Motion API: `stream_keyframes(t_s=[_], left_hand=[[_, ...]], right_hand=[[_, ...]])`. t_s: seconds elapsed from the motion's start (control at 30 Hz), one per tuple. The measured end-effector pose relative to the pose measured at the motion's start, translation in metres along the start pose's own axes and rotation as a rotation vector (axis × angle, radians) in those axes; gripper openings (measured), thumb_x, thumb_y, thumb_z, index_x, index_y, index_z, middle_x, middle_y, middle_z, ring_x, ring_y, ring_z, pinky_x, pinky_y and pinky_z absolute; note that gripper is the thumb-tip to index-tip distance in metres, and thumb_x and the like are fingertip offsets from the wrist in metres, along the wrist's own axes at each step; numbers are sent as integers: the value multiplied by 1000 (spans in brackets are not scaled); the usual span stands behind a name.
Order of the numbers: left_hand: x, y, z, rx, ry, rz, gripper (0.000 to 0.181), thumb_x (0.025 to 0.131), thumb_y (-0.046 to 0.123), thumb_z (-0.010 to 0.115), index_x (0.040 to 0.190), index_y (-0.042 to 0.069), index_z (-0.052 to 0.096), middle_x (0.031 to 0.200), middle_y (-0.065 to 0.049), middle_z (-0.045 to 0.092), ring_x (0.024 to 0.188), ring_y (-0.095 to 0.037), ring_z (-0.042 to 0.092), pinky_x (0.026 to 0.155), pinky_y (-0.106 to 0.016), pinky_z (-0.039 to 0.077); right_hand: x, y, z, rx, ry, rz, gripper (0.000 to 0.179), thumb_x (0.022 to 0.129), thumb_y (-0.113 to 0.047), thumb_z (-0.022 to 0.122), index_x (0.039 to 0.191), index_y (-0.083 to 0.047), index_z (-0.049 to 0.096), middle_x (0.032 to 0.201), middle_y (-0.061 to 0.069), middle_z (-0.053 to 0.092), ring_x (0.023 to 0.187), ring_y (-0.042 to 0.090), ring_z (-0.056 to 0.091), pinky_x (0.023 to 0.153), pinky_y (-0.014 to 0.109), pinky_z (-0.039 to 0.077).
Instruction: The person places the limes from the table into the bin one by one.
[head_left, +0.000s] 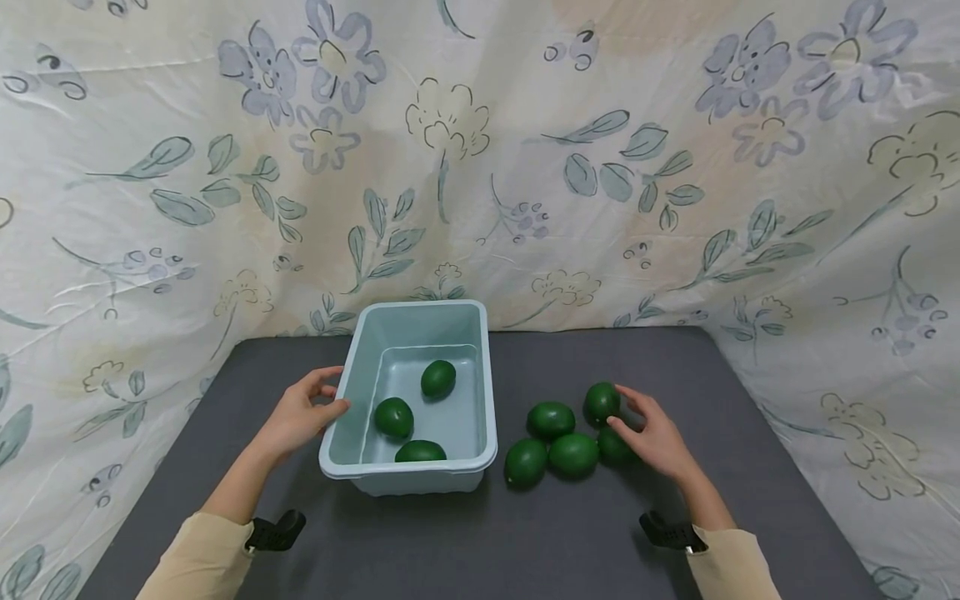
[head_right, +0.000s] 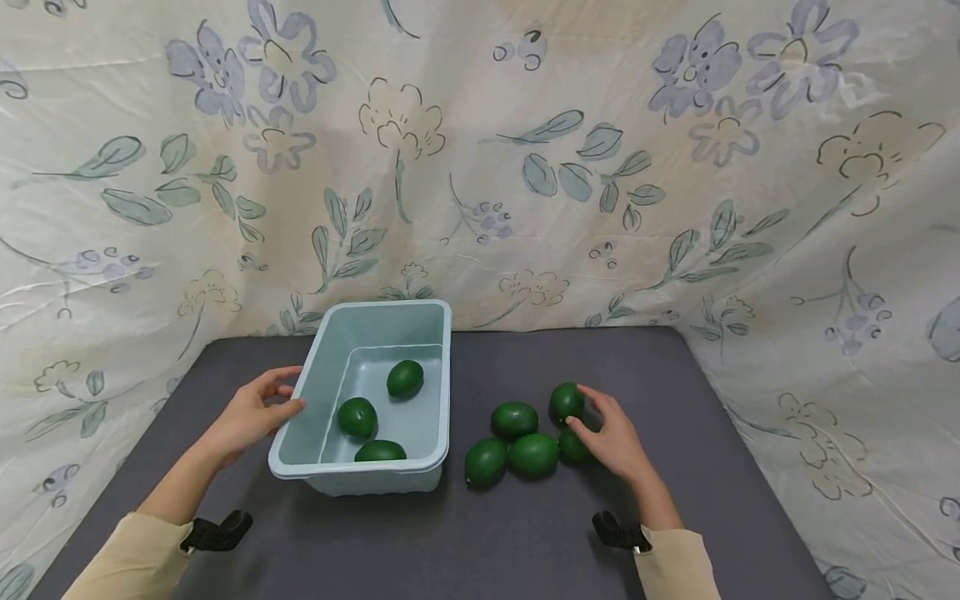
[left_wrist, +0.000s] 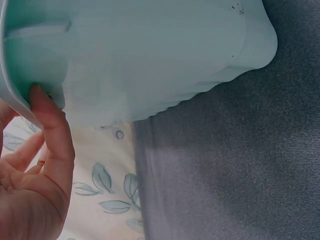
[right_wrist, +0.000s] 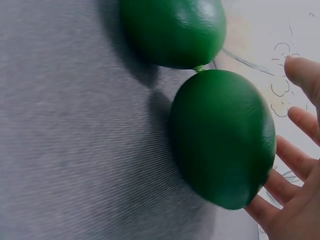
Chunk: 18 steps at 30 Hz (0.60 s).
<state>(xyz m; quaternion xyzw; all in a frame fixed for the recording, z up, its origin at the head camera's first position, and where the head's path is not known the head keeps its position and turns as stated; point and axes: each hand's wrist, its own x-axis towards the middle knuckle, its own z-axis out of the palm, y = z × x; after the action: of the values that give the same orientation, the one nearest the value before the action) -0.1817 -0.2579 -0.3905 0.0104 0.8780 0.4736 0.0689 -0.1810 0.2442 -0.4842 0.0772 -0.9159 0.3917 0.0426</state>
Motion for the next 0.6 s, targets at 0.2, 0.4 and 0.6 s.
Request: stream_keyframes(t_s=[0.2, 0.4, 0.6], left_hand=[[0, -1, 0, -2, -3, 2, 61, 89, 16, 60, 141, 7, 30, 112, -22, 52, 76, -20, 59, 60, -33, 51], [0, -2, 0, -3, -2, 4, 61, 89, 16, 60, 141, 6, 30, 112, -22, 52, 74, -20, 59, 60, -32, 51], [0, -3, 0, 1, -5, 1, 60, 89, 16, 59, 141, 7, 30, 112, -22, 52, 74, -20, 60, 60, -32, 52]], right_hand=[[-15, 2, 4, -6, 29, -9, 59, 89, -28, 61, 139, -6, 37, 132, 26, 39, 118, 47, 43, 91, 58, 39], [-25, 7, 8, -16, 55, 7, 58, 89, -29, 61, 138, -7, 39, 131, 25, 40, 117, 45, 44, 91, 58, 37], [-33, 9, 12, -42, 79, 5, 56, 87, -28, 63, 136, -8, 43, 128, 22, 45, 111, 38, 49, 85, 55, 40]])
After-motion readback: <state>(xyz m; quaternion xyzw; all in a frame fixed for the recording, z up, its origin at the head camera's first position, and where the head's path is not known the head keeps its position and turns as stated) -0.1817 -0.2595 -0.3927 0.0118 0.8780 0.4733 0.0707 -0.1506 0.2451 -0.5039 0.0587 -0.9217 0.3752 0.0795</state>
